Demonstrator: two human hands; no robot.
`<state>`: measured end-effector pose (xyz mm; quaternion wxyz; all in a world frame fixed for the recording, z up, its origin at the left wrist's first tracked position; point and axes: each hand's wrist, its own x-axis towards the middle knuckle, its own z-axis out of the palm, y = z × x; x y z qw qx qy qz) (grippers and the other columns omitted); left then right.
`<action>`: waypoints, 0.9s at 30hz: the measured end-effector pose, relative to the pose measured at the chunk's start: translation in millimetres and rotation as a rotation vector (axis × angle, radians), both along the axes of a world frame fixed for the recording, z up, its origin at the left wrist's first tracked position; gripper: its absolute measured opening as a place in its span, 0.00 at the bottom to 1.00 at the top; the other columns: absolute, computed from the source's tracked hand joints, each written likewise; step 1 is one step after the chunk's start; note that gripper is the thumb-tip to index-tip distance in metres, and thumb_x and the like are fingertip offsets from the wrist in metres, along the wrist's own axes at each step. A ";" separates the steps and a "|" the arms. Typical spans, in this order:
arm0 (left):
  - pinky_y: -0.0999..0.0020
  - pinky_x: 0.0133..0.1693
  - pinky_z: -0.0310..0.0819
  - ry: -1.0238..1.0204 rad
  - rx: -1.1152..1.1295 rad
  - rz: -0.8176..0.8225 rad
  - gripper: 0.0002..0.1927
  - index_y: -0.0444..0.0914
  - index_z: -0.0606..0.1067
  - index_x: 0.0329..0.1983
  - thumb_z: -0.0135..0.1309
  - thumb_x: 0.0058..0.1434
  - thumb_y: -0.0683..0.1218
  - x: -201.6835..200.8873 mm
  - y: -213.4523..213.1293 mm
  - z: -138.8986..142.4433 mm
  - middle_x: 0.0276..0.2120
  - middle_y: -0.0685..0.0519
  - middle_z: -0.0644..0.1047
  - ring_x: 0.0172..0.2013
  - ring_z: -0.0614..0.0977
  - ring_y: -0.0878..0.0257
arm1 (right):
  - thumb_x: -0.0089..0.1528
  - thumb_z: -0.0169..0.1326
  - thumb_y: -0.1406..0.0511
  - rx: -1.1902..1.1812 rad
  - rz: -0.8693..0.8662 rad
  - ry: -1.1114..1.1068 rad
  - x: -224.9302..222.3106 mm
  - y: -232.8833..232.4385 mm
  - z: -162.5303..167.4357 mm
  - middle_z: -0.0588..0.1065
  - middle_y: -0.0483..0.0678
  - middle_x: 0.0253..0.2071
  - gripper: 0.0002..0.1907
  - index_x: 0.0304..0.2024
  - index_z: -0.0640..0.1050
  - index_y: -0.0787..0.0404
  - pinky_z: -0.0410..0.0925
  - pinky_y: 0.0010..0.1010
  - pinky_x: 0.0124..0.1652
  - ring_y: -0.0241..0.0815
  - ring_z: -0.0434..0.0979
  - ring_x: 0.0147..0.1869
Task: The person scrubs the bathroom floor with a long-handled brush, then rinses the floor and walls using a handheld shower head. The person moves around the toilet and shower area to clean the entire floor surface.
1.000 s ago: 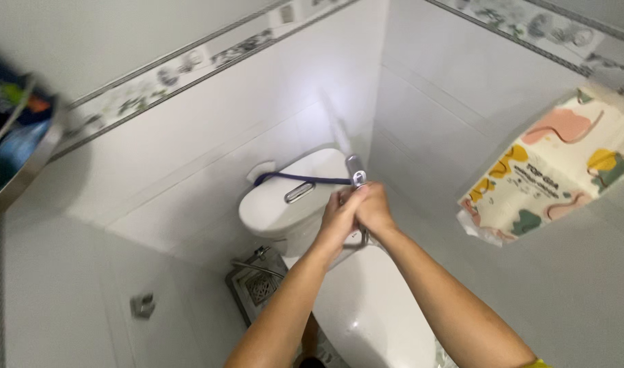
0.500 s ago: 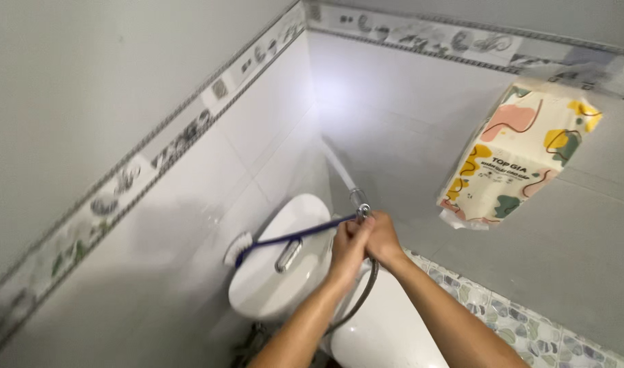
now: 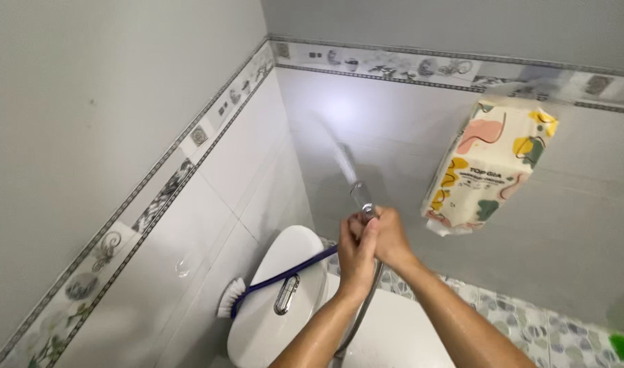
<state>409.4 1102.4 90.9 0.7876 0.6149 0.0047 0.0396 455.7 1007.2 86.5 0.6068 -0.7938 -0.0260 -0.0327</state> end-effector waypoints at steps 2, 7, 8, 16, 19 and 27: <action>0.66 0.51 0.72 -0.064 -0.012 -0.044 0.32 0.32 0.67 0.56 0.54 0.63 0.62 -0.3 -9.5 3.6 0.47 0.45 0.76 0.48 0.77 0.60 | 0.56 0.62 0.62 -0.001 -0.065 -0.076 -4.6 -14.0 0.6 0.75 0.47 0.21 0.14 0.26 0.76 0.66 0.68 0.33 0.25 0.35 0.72 0.25; 0.58 0.45 0.80 0.473 -0.066 -0.360 0.31 0.33 0.67 0.52 0.53 0.61 0.63 14.4 -35.8 9.1 0.43 0.45 0.76 0.45 0.82 0.55 | 0.57 0.61 0.61 -0.099 -0.219 0.288 -11.5 -47.6 -5.8 0.77 0.50 0.19 0.15 0.22 0.79 0.67 0.69 0.37 0.25 0.40 0.75 0.22; 0.59 0.45 0.79 0.389 0.030 -0.327 0.32 0.33 0.67 0.52 0.54 0.61 0.64 10.5 -40.7 6.4 0.43 0.45 0.76 0.45 0.81 0.55 | 0.58 0.61 0.61 -0.117 -0.225 0.231 -15.2 -53.4 -9.3 0.76 0.51 0.19 0.16 0.21 0.78 0.67 0.68 0.37 0.25 0.41 0.74 0.22; 0.61 0.49 0.79 0.315 -0.039 -0.329 0.35 0.34 0.65 0.56 0.54 0.60 0.65 -6.1 -77.2 -16.7 0.47 0.46 0.75 0.49 0.80 0.57 | 0.56 0.61 0.61 -0.137 -0.189 0.082 -30.1 -94.2 -25.6 0.75 0.49 0.18 0.15 0.20 0.75 0.66 0.69 0.37 0.25 0.39 0.74 0.22; 0.58 0.46 0.80 0.354 -0.112 -0.392 0.35 0.28 0.68 0.53 0.52 0.61 0.64 -10.7 -78.8 -19.8 0.46 0.44 0.76 0.48 0.81 0.54 | 0.55 0.62 0.61 -0.074 -0.214 0.191 -35.6 -93.7 -25.1 0.74 0.48 0.20 0.15 0.23 0.75 0.66 0.68 0.36 0.26 0.37 0.72 0.24; 0.56 0.46 0.78 0.381 -0.077 -0.337 0.32 0.32 0.67 0.53 0.48 0.63 0.65 -13.3 -50.9 -22.2 0.43 0.42 0.77 0.44 0.81 0.52 | 0.54 0.61 0.61 -0.116 -0.188 0.257 -33.4 -64.4 -33.8 0.77 0.52 0.20 0.15 0.24 0.77 0.68 0.70 0.37 0.27 0.40 0.76 0.24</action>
